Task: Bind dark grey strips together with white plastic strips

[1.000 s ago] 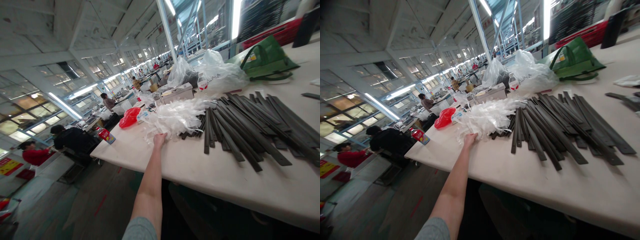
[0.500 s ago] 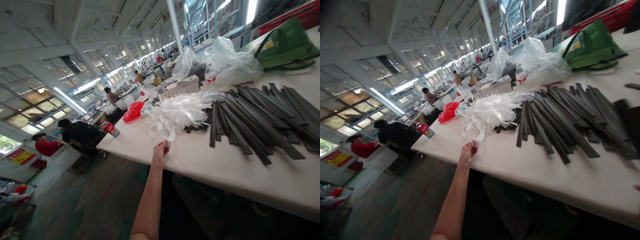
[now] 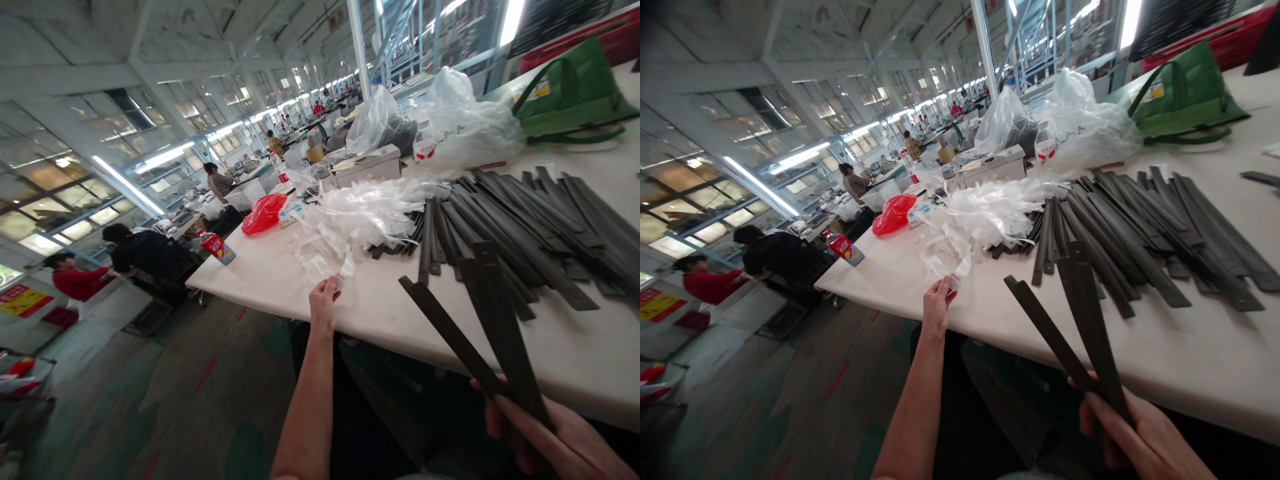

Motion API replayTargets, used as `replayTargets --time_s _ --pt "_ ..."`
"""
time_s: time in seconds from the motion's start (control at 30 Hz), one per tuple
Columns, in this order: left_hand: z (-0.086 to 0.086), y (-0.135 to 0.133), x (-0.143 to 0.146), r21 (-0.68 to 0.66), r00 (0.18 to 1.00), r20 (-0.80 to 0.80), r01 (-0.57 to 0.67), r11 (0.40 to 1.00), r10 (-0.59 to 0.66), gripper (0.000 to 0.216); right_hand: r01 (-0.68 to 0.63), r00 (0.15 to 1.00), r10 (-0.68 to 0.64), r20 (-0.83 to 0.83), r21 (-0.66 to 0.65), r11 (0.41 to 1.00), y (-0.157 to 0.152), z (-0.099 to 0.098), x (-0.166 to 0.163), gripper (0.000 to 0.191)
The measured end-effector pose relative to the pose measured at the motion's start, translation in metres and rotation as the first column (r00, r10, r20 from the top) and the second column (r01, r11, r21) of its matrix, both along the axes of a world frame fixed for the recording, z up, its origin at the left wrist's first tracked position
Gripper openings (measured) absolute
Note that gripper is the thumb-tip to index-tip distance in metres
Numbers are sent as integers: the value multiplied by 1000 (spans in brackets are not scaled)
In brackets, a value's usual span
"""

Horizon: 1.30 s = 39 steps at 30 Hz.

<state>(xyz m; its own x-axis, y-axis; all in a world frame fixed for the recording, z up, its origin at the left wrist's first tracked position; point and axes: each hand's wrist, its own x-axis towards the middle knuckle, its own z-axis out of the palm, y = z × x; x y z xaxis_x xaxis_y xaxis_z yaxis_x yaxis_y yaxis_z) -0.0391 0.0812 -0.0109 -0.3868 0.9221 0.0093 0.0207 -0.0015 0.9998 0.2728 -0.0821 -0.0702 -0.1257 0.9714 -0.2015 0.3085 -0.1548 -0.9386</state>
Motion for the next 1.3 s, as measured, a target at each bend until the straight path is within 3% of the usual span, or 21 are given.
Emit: replayTargets --time_s 0.1,0.17,0.3,0.4,0.57,0.73,0.93,1.03,1.13,1.3 --pt "-3 -5 4 29 999 -40 6 1000 -5 47 -63 997 59 -49 -77 995 6 31 -12 49" --pt "-6 -8 6 24 1000 -10 28 999 -27 46 -44 996 40 -77 -47 998 17 56 -21 51" --pt "-12 -20 11 -1 982 185 45 999 -44 45 -56 980 60 -189 29 998 59 101 -49 57" --pt "-13 -33 13 18 975 224 10 1000 -14 41 -83 955 77 -287 -8 997 96 119 -79 58" --pt "-13 -51 10 8 973 231 3 1000 -5 36 -138 912 59 -407 -166 977 140 109 -140 42" --pt "-25 -65 -5 -18 980 199 -2 1000 6 39 -157 936 48 -348 -290 944 160 82 -174 29" --pt "-29 -86 -25 17 949 288 -136 991 125 34 -126 976 82 -202 -219 968 160 67 -185 27" --pt "-18 -94 -31 49 842 501 -258 965 200 29 -118 986 98 -132 -154 981 157 69 -188 28" --pt "-4 -100 -36 10 691 694 -289 957 202 26 -113 992 106 -69 -109 988 152 80 -184 29" --pt "18 -103 -37 -38 548 812 -291 956 199 17 -203 979 203 5 16 979 124 94 -151 46"
